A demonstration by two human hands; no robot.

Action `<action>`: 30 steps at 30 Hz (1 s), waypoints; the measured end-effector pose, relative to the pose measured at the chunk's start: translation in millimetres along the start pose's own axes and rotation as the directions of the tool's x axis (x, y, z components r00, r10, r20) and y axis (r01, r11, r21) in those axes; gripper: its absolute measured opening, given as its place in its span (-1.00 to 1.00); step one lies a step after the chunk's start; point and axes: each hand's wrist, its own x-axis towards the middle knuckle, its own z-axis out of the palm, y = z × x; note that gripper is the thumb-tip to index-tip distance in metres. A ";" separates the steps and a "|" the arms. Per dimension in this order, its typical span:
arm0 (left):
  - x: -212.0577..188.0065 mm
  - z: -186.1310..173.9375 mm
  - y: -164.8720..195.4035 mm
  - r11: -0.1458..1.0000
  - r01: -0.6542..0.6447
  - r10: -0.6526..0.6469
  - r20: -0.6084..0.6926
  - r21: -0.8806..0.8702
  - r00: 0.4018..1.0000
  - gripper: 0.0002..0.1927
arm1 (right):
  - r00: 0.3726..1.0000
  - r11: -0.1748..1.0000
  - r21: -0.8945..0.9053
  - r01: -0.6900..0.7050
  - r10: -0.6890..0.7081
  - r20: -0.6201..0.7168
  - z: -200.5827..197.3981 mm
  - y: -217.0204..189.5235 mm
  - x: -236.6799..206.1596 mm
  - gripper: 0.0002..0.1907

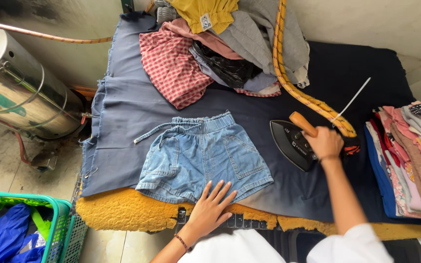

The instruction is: The person lays a blue t-shirt on the padded ironing table and irons it with a clothes iron, then folds it and sets it on a stack of folded clothes. They then spread and iron a pair of pink shorts, fold it, iron a floral-patterned garment, fold it onto the stack, and begin ironing a pair of denim shorts.

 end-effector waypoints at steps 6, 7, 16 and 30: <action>-21.5 -2.4 3.5 0.993 -0.031 0.033 0.022 -0.111 0.999 -0.29 | 0.834 0.758 0.615 -0.218 -0.182 0.521 -9.9 -14.7 30.5 -0.60; -24.7 -4.0 3.5 0.990 -0.030 0.034 0.022 -0.141 0.999 -0.30 | 0.846 0.798 0.593 -0.110 -0.238 0.477 -12.8 -22.6 23.6 -0.61; -24.0 -16.1 2.9 0.962 -0.014 -0.010 -0.086 -0.271 0.996 -0.46 | 0.652 0.652 0.201 0.731 -0.754 0.074 -14.4 -154.2 -42.5 -0.37; -48.3 -90.8 -89.4 0.580 0.815 -0.736 -0.416 0.022 0.535 -0.38 | 0.153 0.433 0.549 0.715 -0.863 0.482 8.0 -132.2 -68.0 -0.62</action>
